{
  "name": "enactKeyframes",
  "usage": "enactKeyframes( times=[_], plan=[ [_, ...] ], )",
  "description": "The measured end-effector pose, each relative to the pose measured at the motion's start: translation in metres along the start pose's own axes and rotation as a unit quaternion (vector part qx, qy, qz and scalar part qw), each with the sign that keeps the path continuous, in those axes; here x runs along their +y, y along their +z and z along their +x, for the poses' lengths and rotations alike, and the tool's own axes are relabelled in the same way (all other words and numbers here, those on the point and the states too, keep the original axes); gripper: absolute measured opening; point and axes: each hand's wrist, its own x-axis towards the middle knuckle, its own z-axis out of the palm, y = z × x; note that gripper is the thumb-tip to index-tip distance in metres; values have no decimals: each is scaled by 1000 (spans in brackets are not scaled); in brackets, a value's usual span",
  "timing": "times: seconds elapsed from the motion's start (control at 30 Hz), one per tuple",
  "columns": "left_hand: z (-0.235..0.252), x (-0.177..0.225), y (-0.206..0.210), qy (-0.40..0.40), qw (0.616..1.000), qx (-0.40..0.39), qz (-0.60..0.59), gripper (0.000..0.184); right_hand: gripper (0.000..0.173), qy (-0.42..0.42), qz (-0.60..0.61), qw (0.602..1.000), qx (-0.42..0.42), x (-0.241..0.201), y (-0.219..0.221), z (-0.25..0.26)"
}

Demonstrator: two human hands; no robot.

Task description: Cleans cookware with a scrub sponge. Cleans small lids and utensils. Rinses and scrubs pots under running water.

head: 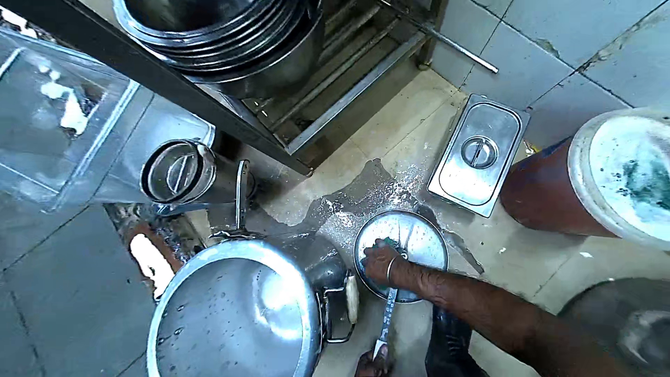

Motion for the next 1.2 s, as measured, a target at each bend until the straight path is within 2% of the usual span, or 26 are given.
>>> enactKeyframes(
  times=[0.1,0.2,0.37,0.43,0.5,0.57,0.67,0.73,0.83,0.9,0.97,1.03,1.2],
  plan=[
    [-5,-2,-3,1,1000,14,-2,40,22,-64,-12,997,-34,-7,2,8],
    [-2,-3,-1,4,1000,21,10,39,23,-61,21,997,39,9,9,15],
    [-6,-8,3,-2,1000,25,-1,41,27,94,138,966,196,60,-9,26],
    [-9,-5,7,0,1000,22,-8,41,29,176,156,944,231,98,-20,16],
    [-9,-2,8,-1,1000,13,-5,41,28,210,157,937,231,114,-25,6],
    [-4,-1,10,-8,1000,1,-6,43,29,175,120,953,214,96,-21,4],
    [-5,-4,6,-22,1000,4,-14,43,30,43,82,986,135,18,13,20],
    [-3,0,5,-13,1000,11,-8,42,29,-7,94,993,71,-18,37,25],
    [-1,-1,2,13,999,40,1,42,31,-27,108,992,56,-32,39,23],
    [5,0,3,41,998,49,3,40,30,-4,100,993,65,-21,23,28],
    [8,6,5,61,997,45,-2,38,24,27,69,990,119,-2,13,39],
    [11,16,7,73,997,39,0,37,26,74,80,976,190,28,2,46],
    [9,29,5,63,995,55,52,39,32,240,202,919,238,126,-35,-1]
  ],
)
